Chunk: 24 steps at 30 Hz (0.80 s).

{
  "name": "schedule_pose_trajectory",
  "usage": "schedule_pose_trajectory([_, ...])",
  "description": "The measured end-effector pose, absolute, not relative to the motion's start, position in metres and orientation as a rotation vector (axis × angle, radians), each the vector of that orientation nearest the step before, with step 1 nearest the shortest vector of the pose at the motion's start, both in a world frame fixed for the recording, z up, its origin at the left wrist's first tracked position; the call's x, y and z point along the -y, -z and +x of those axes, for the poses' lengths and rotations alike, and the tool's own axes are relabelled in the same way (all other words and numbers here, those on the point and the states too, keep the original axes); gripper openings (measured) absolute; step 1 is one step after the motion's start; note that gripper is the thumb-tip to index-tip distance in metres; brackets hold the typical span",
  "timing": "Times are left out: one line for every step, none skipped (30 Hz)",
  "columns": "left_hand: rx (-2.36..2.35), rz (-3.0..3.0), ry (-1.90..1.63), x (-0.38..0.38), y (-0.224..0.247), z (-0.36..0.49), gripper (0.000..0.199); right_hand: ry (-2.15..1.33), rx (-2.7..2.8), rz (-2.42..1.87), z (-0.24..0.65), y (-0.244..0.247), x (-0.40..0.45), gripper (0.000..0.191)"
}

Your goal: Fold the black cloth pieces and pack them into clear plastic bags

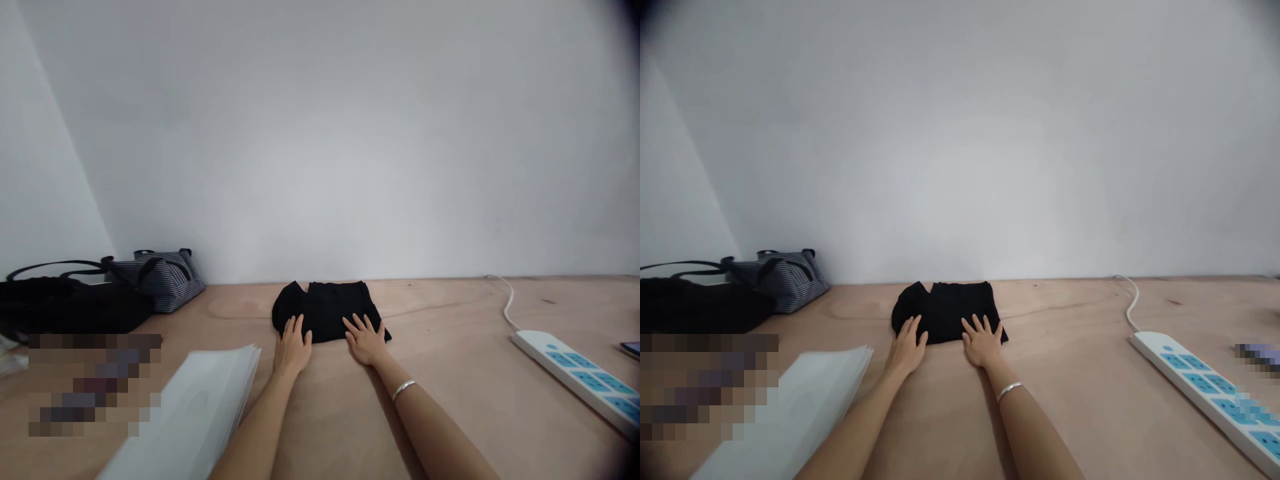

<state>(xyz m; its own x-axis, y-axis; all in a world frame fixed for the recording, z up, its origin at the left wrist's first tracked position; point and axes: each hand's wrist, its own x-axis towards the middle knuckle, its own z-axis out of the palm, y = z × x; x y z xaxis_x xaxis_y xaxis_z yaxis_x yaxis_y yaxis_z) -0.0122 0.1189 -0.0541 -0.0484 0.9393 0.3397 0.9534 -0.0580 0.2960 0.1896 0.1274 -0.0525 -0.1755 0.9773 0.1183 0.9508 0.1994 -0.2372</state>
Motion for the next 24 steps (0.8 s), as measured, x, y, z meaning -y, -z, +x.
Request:
schedule_pose_trajectory([2.097, -2.148, 0.758, -0.116, 0.053, -0.012, 0.049, -0.149, 2.218, -1.812, 0.191, 0.052, -0.125, 0.047])
schedule_pose_trajectory([2.059, -2.154, 0.79, -0.113, 0.051, -0.013, 0.049, -0.139, 2.203, -1.784, 0.192, 0.052, -0.123, 0.048])
schedule_pose_trajectory([2.025, -2.159, 0.815, -0.11, 0.05, -0.013, 0.047, -0.129, 2.186, -1.76, 0.193, 0.052, -0.121, 0.046])
schedule_pose_trajectory([1.999, -2.161, 0.834, -0.107, 0.048, -0.013, 0.043, -0.119, 2.166, -1.741, 0.194, 0.051, -0.119, 0.042])
schedule_pose_trajectory([1.982, -2.159, 0.846, -0.105, 0.047, -0.014, 0.037, -0.108, 2.144, -1.727, 0.195, 0.051, -0.117, 0.035])
schedule_pose_trajectory([1.972, -2.153, 0.854, -0.102, 0.046, -0.014, 0.029, -0.096, 2.123, -1.716, 0.195, 0.05, -0.116, 0.029])
schedule_pose_trajectory([1.967, -2.146, 0.856, -0.1, 0.044, -0.015, 0.023, -0.084, 2.103, -1.705, 0.195, 0.048, -0.114, 0.025])
schedule_pose_trajectory([1.964, -2.137, 0.855, -0.098, 0.043, -0.015, 0.02, -0.072, 2.086, -1.694, 0.195, 0.047, -0.113, 0.024])
schedule_pose_trajectory([1.962, -2.128, 0.849, -0.096, 0.041, -0.015, 0.021, -0.059, 2.069, -1.683, 0.195, 0.045, -0.111, 0.023])
schedule_pose_trajectory([1.961, -2.121, 0.84, -0.094, 0.038, -0.015, 0.022, -0.045, 2.051, -1.674, 0.194, 0.043, -0.109, 0.023])
schedule_pose_trajectory([1.964, -2.114, 0.826, -0.092, 0.035, -0.013, 0.023, -0.031, 2.034, -1.667, 0.193, 0.041, -0.107, 0.023])
schedule_pose_trajectory([1.969, -2.106, 0.808, -0.09, 0.032, -0.012, 0.023, -0.017, 2.019, -1.661, 0.192, 0.038, -0.104, 0.023])
schedule_pose_trajectory([1.976, -2.102, 0.785, -0.087, 0.028, -0.009, 0.024, -0.008, 2.01, -1.654, 0.191, 0.035, -0.101, 0.023])
schedule_pose_trajectory([1.982, -2.103, 0.757, -0.085, 0.023, -0.007, 0.025, -0.004, 2.01, -1.644, 0.19, 0.032, -0.097, 0.024])
schedule_pose_trajectory([1.983, -2.115, 0.722, -0.082, 0.018, -0.004, 0.026, -0.007, 2.02, -1.632, 0.189, 0.029, -0.093, 0.025])
schedule_pose_trajectory([1.978, -2.139, 0.681, -0.078, 0.012, -0.002, 0.027, -0.019, 2.043, -1.616, 0.189, 0.026, -0.089, 0.026])
schedule_pose_trajectory([1.966, -2.176, 0.635, -0.073, 0.006, 0.0, 0.027, -0.041, 2.076, -1.596, 0.19, 0.022, -0.084, 0.026])
schedule_pose_trajectory([1.949, -2.225, 0.585, -0.067, -0.001, 0.0, 0.028, -0.072, 2.12, -1.571, 0.192, 0.018, -0.078, 0.025])
schedule_pose_trajectory([1.928, -2.286, 0.533, -0.06, -0.008, -0.001, 0.028, -0.116, 2.175, -1.541, 0.195, 0.015, -0.071, 0.023])
schedule_pose_trajectory([1.903, -2.36, 0.476, -0.051, -0.015, -0.003, 0.027, -0.167, 2.238, -1.506, 0.2, 0.011, -0.062, 0.02])
schedule_pose_trajectory([1.876, -2.444, 0.415, -0.04, -0.022, -0.007, 0.025, -0.217, 2.306, -1.469, 0.206, 0.008, -0.053, 0.015])
schedule_pose_trajectory([1.842, -2.544, 0.347, -0.028, -0.03, -0.012, 0.021, -0.314, 2.389, -1.42, 0.212, 0.004, -0.042, 0.011])
schedule_pose_trajectory([1.804, -2.666, 0.267, -0.015, -0.037, -0.018, 0.016, -0.431, 2.466, -1.371, 0.218, 0.001, -0.032, 0.006])
schedule_pose_trajectory([1.768, -2.787, 0.187, -0.002, -0.043, -0.023, 0.01, -0.623, 2.553, -1.299, 0.223, -0.001, -0.022, 0.005])
